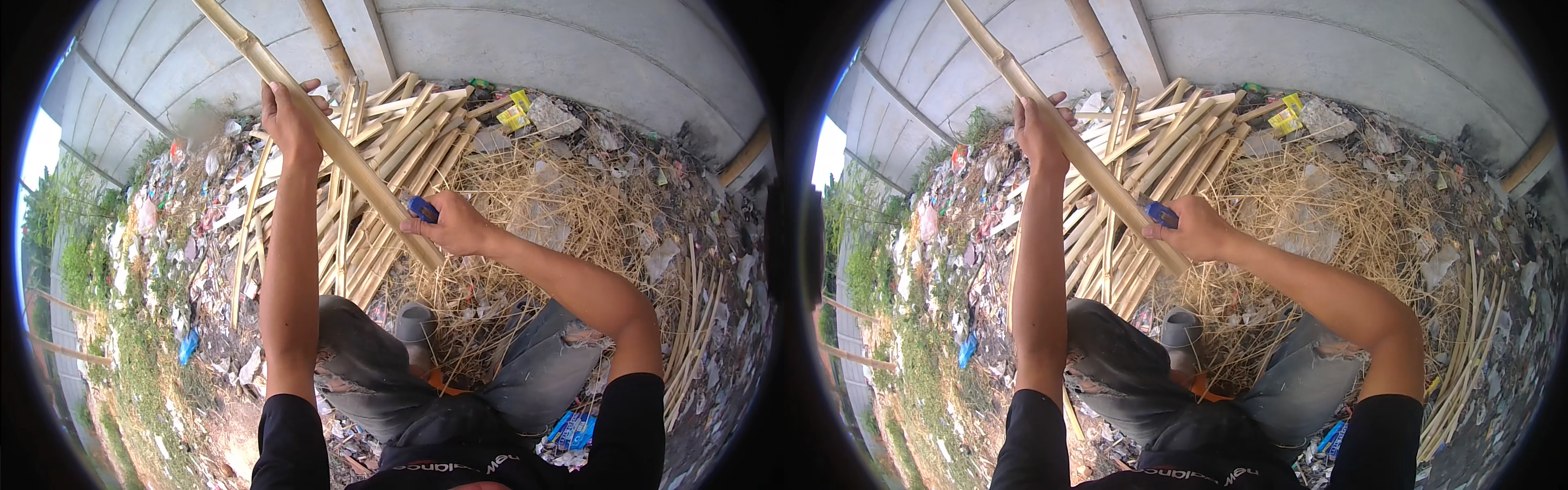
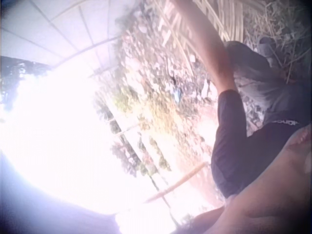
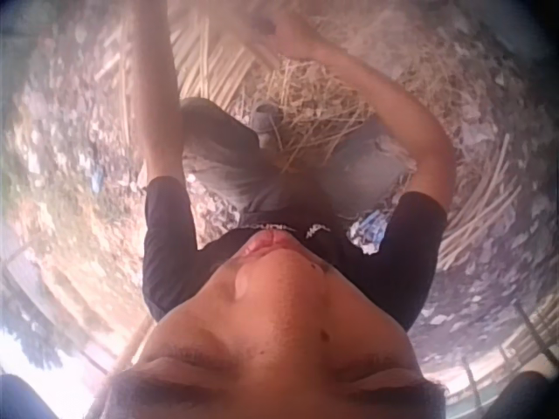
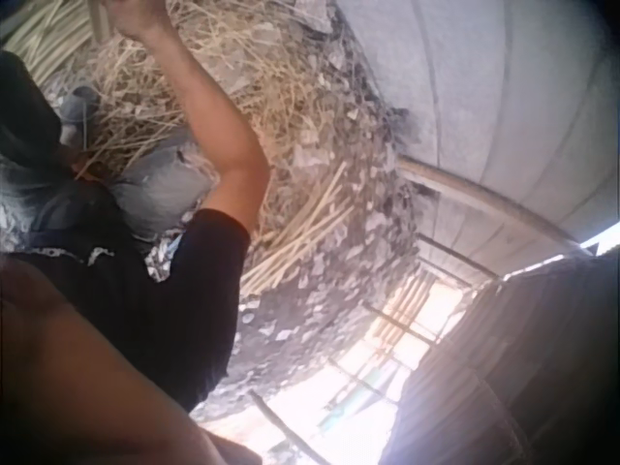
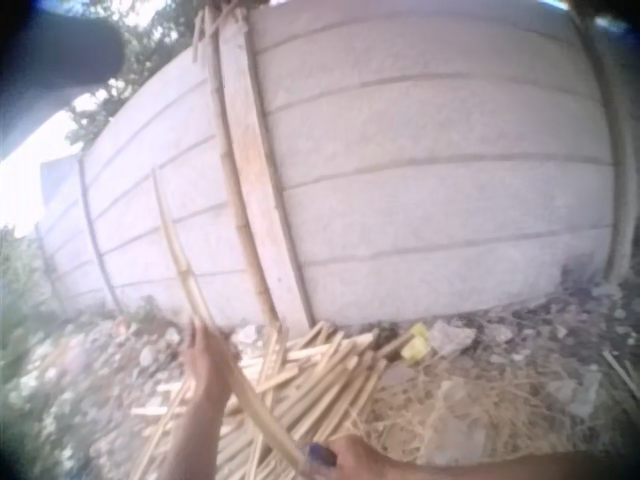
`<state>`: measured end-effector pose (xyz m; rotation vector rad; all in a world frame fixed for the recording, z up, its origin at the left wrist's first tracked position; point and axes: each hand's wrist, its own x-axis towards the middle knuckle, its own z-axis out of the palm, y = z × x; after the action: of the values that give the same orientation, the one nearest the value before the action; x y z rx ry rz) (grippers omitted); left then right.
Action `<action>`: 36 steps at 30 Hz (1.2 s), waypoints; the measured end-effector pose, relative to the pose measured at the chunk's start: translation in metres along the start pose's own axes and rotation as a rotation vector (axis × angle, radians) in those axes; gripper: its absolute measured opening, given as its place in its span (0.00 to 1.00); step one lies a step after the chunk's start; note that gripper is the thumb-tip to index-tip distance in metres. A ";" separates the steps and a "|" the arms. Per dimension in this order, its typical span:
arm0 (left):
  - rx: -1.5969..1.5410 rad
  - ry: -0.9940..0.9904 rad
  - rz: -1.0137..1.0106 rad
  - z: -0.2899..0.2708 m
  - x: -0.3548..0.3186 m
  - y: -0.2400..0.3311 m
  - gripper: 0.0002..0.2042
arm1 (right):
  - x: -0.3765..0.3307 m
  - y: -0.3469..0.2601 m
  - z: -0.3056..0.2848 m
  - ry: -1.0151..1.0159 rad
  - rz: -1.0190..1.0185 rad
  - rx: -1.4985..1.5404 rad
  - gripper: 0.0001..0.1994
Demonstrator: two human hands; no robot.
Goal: The person sits on the ground and uses a knife to split long bamboo poles into thin strips. They hold the bamboo vertically and repeatedly strike it with the knife to separate the material, then place the finished strips into a pile.
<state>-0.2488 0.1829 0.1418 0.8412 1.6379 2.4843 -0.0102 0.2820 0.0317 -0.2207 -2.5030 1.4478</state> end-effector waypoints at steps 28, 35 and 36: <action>1.388 -1.598 0.712 0.113 -0.233 0.193 0.14 | -0.668 0.128 -0.201 1.075 1.054 -1.053 0.20; 1.266 -1.693 0.643 0.117 -0.201 0.111 0.07 | -0.845 0.152 -0.297 1.122 1.856 -1.305 0.25; 1.184 -1.649 0.623 0.112 -0.197 0.096 0.04 | -0.846 0.145 -0.298 1.136 1.825 -1.314 0.25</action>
<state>-0.0054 0.1700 0.1769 2.5382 1.7321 -0.1364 0.8867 0.3908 -0.0626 -2.7414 -1.2503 -0.6895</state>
